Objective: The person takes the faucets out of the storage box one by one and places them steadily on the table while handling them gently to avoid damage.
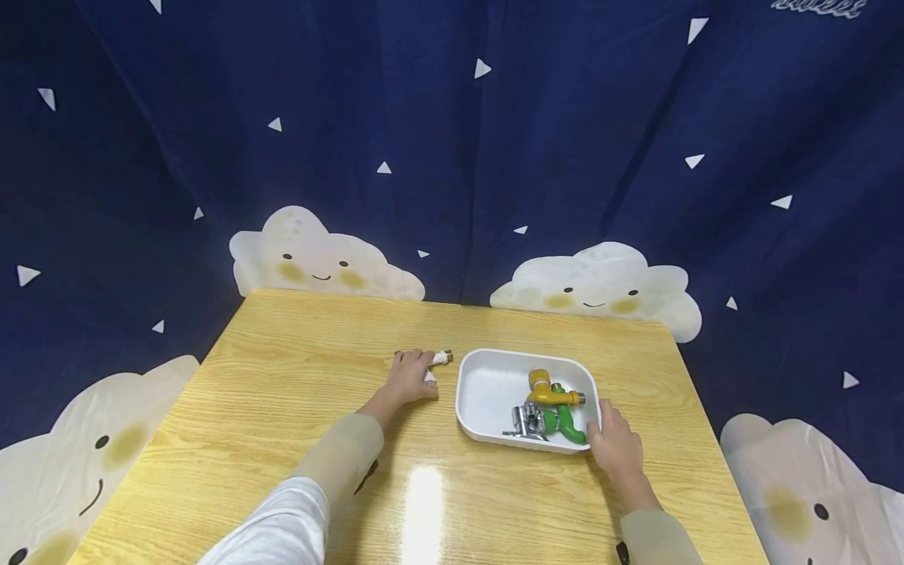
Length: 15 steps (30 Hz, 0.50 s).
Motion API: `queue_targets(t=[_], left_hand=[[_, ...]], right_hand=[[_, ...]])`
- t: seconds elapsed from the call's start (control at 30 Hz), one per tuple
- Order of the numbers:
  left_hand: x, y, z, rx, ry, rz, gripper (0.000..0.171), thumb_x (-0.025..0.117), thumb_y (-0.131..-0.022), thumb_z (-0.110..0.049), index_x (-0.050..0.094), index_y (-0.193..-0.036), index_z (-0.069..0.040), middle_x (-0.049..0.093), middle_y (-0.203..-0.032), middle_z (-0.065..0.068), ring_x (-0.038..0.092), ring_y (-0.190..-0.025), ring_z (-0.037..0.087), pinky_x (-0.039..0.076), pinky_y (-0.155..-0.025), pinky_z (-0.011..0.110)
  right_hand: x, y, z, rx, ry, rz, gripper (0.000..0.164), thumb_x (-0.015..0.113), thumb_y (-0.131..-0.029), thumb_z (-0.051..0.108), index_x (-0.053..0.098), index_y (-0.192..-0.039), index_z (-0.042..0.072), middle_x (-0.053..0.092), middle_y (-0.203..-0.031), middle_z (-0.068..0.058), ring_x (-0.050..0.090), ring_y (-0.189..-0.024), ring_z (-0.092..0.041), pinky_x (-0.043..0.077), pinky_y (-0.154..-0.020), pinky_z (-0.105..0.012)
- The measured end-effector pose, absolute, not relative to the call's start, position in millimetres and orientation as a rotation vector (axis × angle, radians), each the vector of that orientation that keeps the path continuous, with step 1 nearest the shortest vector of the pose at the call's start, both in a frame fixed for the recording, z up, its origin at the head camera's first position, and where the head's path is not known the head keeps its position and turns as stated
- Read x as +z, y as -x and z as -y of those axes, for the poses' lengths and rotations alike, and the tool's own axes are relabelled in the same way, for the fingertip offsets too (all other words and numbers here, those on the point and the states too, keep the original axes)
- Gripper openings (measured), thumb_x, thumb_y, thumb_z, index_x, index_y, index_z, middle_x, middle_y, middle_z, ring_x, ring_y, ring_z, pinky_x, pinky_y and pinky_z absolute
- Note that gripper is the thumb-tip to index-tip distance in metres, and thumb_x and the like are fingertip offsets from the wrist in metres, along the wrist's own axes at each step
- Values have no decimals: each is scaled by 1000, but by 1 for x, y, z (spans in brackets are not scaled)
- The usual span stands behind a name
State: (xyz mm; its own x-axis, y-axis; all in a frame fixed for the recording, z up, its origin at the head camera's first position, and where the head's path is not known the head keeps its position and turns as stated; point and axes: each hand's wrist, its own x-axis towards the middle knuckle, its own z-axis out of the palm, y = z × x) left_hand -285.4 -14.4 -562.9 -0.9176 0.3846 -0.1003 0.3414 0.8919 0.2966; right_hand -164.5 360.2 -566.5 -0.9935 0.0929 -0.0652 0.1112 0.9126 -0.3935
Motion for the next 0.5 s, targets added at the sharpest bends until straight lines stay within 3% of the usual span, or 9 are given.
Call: queue_targets(t=[0.5], left_hand=[[-562,285,15,412,-541,-2870,76,69,-73,-40,39,-136,-11,47,-127,12,40,-119,29,23,-104,44]], right_hand=[[-568,165,-359,-635,-172,-3029,45,35,-93,22,31,-131,-2,45,-124,-28,47,-107,-47,42,-74,-59]])
